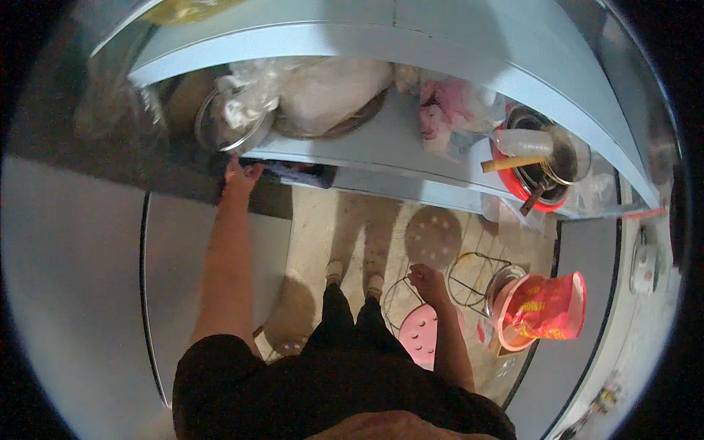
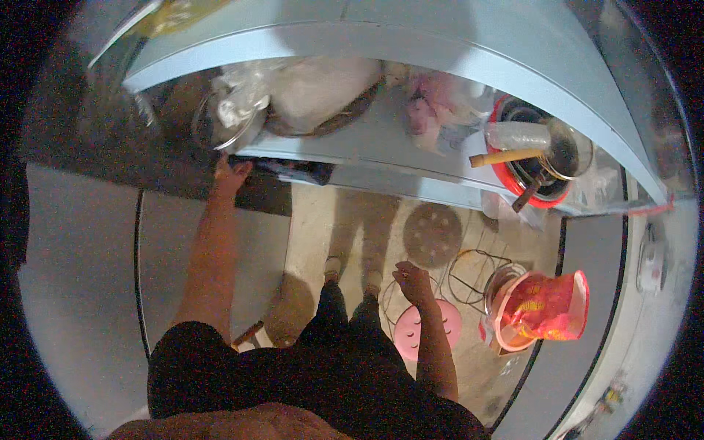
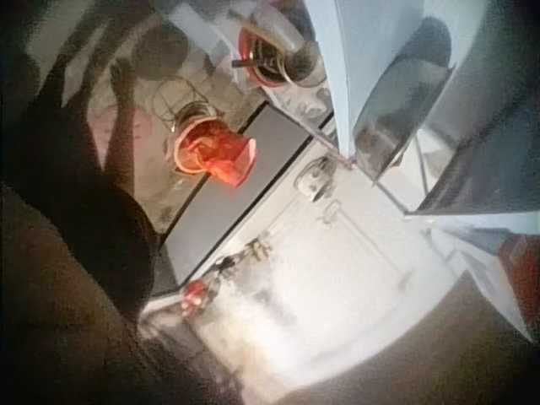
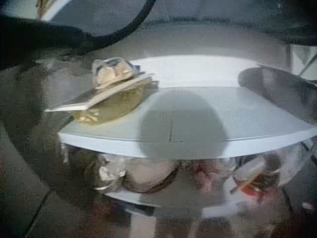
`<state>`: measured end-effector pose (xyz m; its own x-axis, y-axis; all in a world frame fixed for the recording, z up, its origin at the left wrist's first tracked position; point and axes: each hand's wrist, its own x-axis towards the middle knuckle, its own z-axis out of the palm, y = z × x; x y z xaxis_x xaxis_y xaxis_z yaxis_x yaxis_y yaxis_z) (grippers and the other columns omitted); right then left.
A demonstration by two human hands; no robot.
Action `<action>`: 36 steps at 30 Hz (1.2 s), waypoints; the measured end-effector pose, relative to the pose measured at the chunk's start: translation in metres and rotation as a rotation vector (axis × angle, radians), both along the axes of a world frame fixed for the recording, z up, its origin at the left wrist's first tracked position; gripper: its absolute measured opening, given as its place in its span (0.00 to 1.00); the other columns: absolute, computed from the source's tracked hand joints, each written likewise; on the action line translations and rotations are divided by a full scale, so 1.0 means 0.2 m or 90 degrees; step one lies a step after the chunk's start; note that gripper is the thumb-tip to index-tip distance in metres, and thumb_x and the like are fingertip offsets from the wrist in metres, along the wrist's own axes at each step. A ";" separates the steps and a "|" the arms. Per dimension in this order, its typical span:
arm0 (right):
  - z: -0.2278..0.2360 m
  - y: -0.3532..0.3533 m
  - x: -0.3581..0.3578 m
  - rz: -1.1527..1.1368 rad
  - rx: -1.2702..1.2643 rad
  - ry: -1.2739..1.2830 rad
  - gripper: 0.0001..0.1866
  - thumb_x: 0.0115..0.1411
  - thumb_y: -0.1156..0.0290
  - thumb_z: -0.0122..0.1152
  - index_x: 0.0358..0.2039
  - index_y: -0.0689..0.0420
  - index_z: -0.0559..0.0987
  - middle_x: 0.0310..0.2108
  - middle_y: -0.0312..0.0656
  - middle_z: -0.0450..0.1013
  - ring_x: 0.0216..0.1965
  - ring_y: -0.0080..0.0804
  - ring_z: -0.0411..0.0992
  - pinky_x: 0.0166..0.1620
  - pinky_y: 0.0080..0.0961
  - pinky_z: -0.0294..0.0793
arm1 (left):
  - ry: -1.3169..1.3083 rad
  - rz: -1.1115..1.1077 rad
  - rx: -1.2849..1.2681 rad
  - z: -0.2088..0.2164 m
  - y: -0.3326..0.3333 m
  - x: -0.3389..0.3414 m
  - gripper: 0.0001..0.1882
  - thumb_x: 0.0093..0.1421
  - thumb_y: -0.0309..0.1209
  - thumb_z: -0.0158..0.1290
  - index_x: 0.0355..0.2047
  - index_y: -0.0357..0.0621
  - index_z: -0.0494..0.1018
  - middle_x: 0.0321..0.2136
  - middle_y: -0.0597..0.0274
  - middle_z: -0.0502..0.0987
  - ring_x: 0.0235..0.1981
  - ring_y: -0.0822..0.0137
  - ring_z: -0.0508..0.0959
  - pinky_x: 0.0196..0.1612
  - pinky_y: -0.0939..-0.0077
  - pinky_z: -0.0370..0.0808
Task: The person washes a metal steamer insert and a large metal bowl in a kitchen sink using a cloth and running water. They scrub the items thoroughly, rinse them, and then dry them with a cloth before placing them aside.
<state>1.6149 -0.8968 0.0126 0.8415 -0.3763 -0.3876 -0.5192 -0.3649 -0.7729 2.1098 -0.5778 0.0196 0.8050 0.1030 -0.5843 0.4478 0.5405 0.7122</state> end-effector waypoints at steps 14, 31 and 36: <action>-0.13 0.59 -0.03 -0.175 0.103 0.054 0.13 0.60 0.68 0.59 0.43 0.60 0.80 0.39 0.49 0.78 0.38 0.33 0.78 0.42 0.28 0.77 | -0.192 -0.444 -0.088 -0.49 0.27 0.80 0.29 0.62 0.43 0.49 0.58 0.39 0.60 0.49 0.50 0.74 0.48 0.47 0.74 0.55 0.49 0.68; 0.06 0.59 -0.20 -0.223 0.107 -0.029 0.16 0.57 0.67 0.62 0.44 0.60 0.78 0.40 0.49 0.78 0.39 0.42 0.78 0.41 0.32 0.76 | -0.380 -0.749 0.510 -0.47 0.16 -0.98 0.21 0.61 0.25 0.47 0.54 0.28 0.61 0.47 0.42 0.70 0.47 0.48 0.74 0.46 0.57 0.80; 0.26 0.54 -0.30 -0.291 0.103 -0.089 0.22 0.57 0.67 0.63 0.51 0.61 0.74 0.44 0.53 0.76 0.39 0.37 0.78 0.41 0.31 0.77 | 0.055 -0.302 0.015 -0.16 -0.10 -1.50 0.22 0.57 0.21 0.46 0.53 0.32 0.60 0.48 0.45 0.68 0.44 0.48 0.76 0.44 0.51 0.81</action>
<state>1.5549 -0.7887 0.0636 0.6524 -0.6631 -0.3670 -0.4858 0.0057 -0.8740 1.8091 -0.5981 -0.0128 0.7145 -0.2497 -0.6536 0.6996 0.2468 0.6705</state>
